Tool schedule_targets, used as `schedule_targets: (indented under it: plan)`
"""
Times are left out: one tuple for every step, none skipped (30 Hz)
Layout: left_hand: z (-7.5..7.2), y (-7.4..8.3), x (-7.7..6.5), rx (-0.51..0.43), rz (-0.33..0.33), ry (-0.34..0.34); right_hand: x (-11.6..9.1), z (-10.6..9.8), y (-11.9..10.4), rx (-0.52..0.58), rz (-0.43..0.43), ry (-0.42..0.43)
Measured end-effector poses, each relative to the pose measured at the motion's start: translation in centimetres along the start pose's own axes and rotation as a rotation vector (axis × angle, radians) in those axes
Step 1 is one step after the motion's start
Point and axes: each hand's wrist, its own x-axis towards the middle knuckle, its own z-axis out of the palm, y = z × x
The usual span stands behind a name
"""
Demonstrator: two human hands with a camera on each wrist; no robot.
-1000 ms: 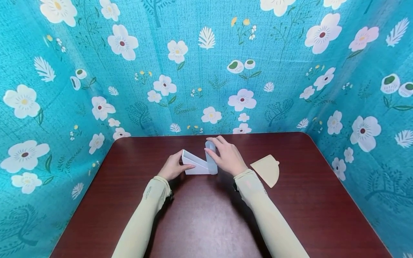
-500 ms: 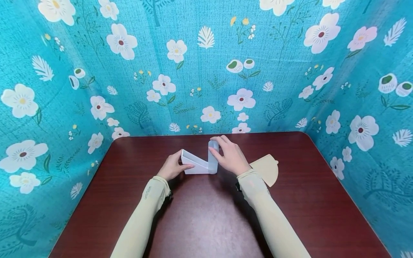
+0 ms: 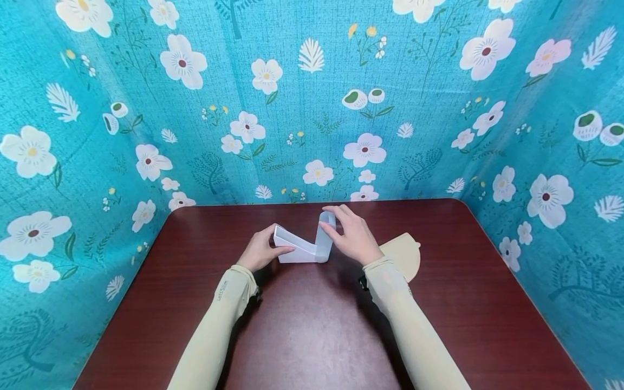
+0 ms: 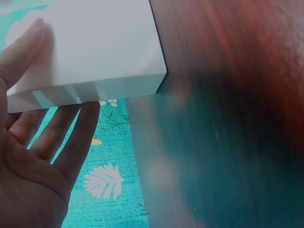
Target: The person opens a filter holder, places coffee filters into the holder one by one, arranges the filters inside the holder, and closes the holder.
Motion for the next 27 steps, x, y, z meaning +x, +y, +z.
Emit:
schedule_targets:
  plan:
    - [0.0, 0.0, 0.0, -0.001, 0.004, 0.001, 0.0, 0.0, 0.1, -0.002, 0.000, 0.001]
    - [0.0, 0.0, 0.0, -0.002, 0.010, 0.003, -0.1, -0.1, 0.1, 0.000, 0.000, 0.002]
    - [0.0, 0.0, 0.1, -0.001, 0.012, 0.004, -0.1, -0.1, 0.2, 0.000, -0.001, 0.005]
    - [0.0, 0.0, 0.1, -0.001, 0.011, 0.004, -0.1, -0.1, 0.3, 0.000, -0.001, 0.007]
    - [0.0, 0.0, 0.1, -0.002, 0.010, 0.003, -0.1, -0.1, 0.4, 0.002, 0.000, 0.008]
    - [0.0, 0.0, 0.1, -0.002, 0.008, 0.002, -0.2, -0.1, 0.4, 0.004, 0.002, 0.009]
    - [0.0, 0.0, 0.1, -0.002, 0.005, 0.000, -0.2, -0.2, 0.5, 0.007, 0.003, 0.010]
    - [0.0, 0.0, 0.0, -0.002, 0.001, -0.001, -0.3, -0.2, 0.5, 0.011, 0.005, 0.010]
    - [0.0, 0.0, 0.0, -0.002, -0.003, -0.003, -0.3, -0.3, 0.6, 0.013, 0.004, 0.009]
    - [0.0, 0.0, 0.0, -0.002, -0.007, -0.005, -0.3, -0.3, 0.6, 0.016, 0.005, 0.010]
    - [0.0, 0.0, 0.0, -0.002, -0.010, -0.006, -0.4, -0.4, 0.7, 0.018, 0.006, 0.010]
    - [0.1, 0.0, 0.0, -0.003, -0.012, -0.007, -0.4, -0.4, 0.7, 0.019, 0.009, 0.009]
    - [0.1, -0.1, 0.0, -0.003, -0.014, -0.007, -0.5, -0.5, 0.7, 0.020, 0.012, 0.009]
    - [0.1, -0.1, 0.0, -0.002, -0.014, -0.006, -0.5, -0.5, 0.8, 0.020, 0.014, 0.010]
    - [0.1, -0.1, 0.0, -0.002, -0.013, -0.004, -0.6, -0.5, 0.9, 0.020, 0.015, 0.009]
    - [0.1, 0.0, 0.0, -0.004, -0.010, -0.001, -0.6, -0.5, 0.9, 0.024, 0.017, 0.009]
    - [0.2, 0.0, 0.0, -0.006, -0.005, 0.002, -0.6, -0.6, 1.0, 0.025, 0.019, 0.009]
    - [0.2, 0.0, 0.0, -0.011, -0.001, 0.004, -0.6, -0.6, 1.1, 0.028, 0.020, 0.009]
    - [0.2, 0.1, 0.0, -0.014, 0.002, 0.006, -0.7, -0.6, 1.1, 0.031, 0.021, 0.009]
    - [0.2, 0.2, 0.0, -0.017, 0.004, 0.007, -0.7, -0.6, 1.2, 0.034, 0.022, 0.008]
    - [0.3, 0.2, 0.1, -0.021, 0.005, 0.007, -0.7, -0.7, 1.2, 0.038, 0.025, 0.007]
    - [0.3, 0.3, 0.1, -0.025, 0.004, 0.006, -0.7, -0.7, 1.3, 0.038, 0.027, 0.008]
    - [0.3, 0.3, 0.1, -0.026, 0.002, 0.005, -0.7, -0.7, 1.4, 0.036, 0.029, 0.010]
    - [0.3, 0.4, 0.1, -0.027, -0.001, 0.004, -0.8, -0.8, 1.5, 0.037, 0.033, 0.011]
    - [0.3, 0.4, 0.1, -0.025, -0.003, 0.004, -0.8, -0.8, 1.5, 0.036, 0.036, 0.012]
    - [0.3, 0.4, 0.1, -0.023, -0.003, 0.003, -0.8, -0.9, 1.5, 0.036, 0.038, 0.014]
    - [0.2, 0.5, 0.1, -0.025, -0.004, 0.002, -0.9, -0.9, 1.6, 0.034, 0.040, 0.016]
